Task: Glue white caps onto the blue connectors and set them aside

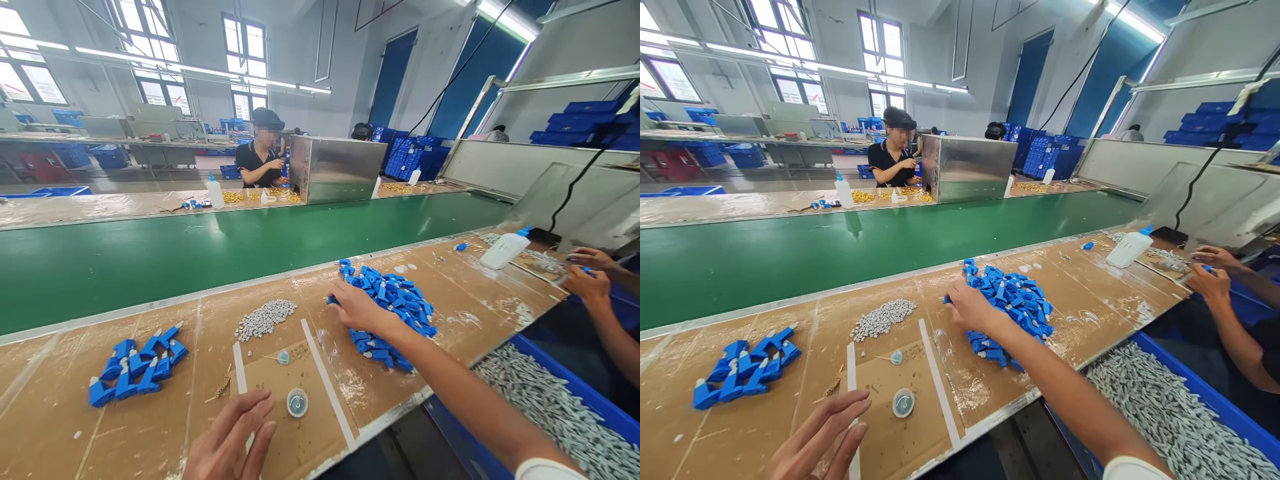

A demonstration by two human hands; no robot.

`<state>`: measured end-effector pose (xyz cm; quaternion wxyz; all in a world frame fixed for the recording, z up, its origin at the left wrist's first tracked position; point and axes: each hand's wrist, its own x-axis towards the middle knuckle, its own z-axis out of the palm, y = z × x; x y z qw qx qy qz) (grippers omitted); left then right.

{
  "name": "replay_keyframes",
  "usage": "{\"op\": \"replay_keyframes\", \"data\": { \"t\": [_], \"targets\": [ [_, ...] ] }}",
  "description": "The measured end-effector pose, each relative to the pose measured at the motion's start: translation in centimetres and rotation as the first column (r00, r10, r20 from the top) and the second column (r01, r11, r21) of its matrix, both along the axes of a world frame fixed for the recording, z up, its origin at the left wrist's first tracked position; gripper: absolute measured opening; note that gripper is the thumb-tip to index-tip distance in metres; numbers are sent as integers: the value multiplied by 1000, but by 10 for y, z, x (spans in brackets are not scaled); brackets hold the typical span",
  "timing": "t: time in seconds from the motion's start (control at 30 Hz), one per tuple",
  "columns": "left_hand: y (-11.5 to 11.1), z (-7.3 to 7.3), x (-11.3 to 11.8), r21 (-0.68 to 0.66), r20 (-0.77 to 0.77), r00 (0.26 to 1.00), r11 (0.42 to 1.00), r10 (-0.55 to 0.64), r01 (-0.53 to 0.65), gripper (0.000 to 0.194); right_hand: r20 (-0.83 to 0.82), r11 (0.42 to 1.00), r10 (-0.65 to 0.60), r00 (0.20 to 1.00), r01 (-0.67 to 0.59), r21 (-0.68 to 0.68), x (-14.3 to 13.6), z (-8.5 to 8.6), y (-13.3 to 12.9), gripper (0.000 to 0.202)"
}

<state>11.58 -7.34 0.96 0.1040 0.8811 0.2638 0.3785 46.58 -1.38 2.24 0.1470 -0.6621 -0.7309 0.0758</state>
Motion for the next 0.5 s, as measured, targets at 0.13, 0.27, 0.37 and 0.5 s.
{"op": "replay_keyframes", "data": {
  "t": [0.13, 0.27, 0.37, 0.5],
  "targets": [
    [-6, 15, 34, -259, 52, 996, 964, 79, -63, 42, -311, 997, 49, 949, -27, 77, -49, 16, -35, 16],
    [2, 24, 68, -300, 55, 992, 949, 114, -92, 57, -835, 997, 76, 545, -41, 64, -103, 24, -66, 17],
    [12, 19, 75, -220, 107, 986, 970, 126, -100, 46, -867, 997, 74, 493, -48, 58, -117, 27, -65, 18],
    [16, 6, 64, -478, 256, 930, 871, 262, -114, 34, -394, 984, -35, 918, -37, -174, -68, 39, -5, 23]
  ]
}}
